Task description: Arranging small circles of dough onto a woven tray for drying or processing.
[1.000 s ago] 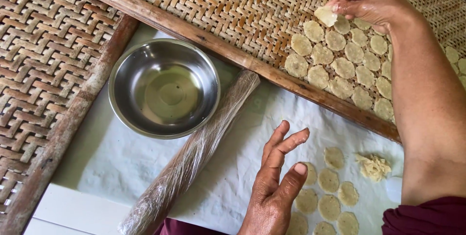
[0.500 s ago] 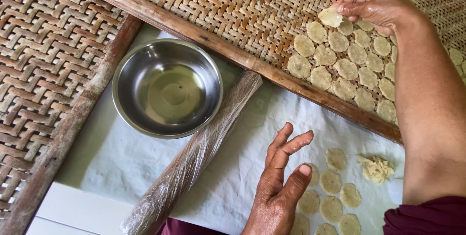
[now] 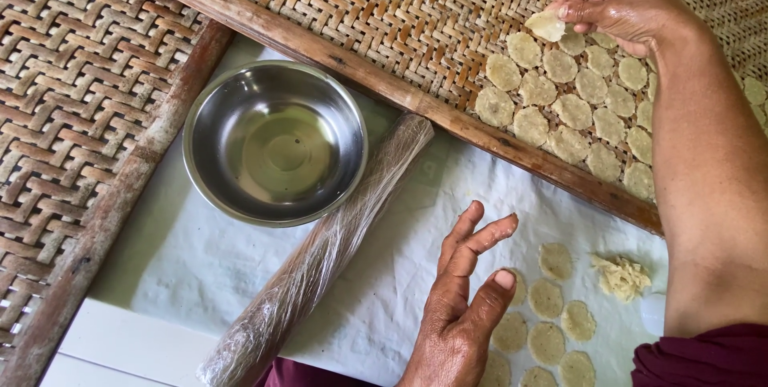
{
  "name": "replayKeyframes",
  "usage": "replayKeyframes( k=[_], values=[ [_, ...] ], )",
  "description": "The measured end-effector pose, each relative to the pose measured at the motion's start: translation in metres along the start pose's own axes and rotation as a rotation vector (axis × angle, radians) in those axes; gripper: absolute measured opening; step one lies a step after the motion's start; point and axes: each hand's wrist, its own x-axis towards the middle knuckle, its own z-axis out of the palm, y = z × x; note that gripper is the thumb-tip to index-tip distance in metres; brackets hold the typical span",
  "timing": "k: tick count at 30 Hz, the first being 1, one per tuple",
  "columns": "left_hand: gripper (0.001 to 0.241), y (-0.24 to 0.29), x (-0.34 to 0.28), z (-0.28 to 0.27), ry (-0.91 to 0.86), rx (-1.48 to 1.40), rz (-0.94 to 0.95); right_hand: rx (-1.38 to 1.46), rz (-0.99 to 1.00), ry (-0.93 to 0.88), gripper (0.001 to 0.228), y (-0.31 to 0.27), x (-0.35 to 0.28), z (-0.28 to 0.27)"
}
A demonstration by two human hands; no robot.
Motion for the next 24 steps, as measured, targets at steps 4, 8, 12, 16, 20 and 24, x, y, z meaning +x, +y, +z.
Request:
replayKeyframes(
  k=[4,8,12,16,20,24],
  values=[
    [0.044,-0.001,0.0,0.0,-0.003,0.001,0.007,0.051,-0.042,-0.023,0.029,0.003,0.0,-0.002],
    [0.044,0.0,0.0,0.0,0.0,0.0,-0.012,0.044,-0.017,-0.016,0.029,-0.003,-0.003,0.001],
    [0.044,0.0,0.001,0.001,-0.002,-0.017,-0.049,0.006,0.017,0.022,0.029,-0.005,-0.004,0.006],
    [0.044,-0.001,0.002,0.002,-0.001,-0.002,-0.056,-0.1,-0.021,0.092,0.029,-0.002,-0.002,0.008],
    [0.045,-0.005,0.002,0.002,-0.001,-0.005,-0.045,-0.128,-0.083,0.14,0.027,-0.004,-0.001,0.014],
    [0.047,-0.006,0.002,0.003,-0.005,-0.02,-0.025,-0.226,-0.077,0.172,0.025,-0.006,0.001,0.019]
  ],
)
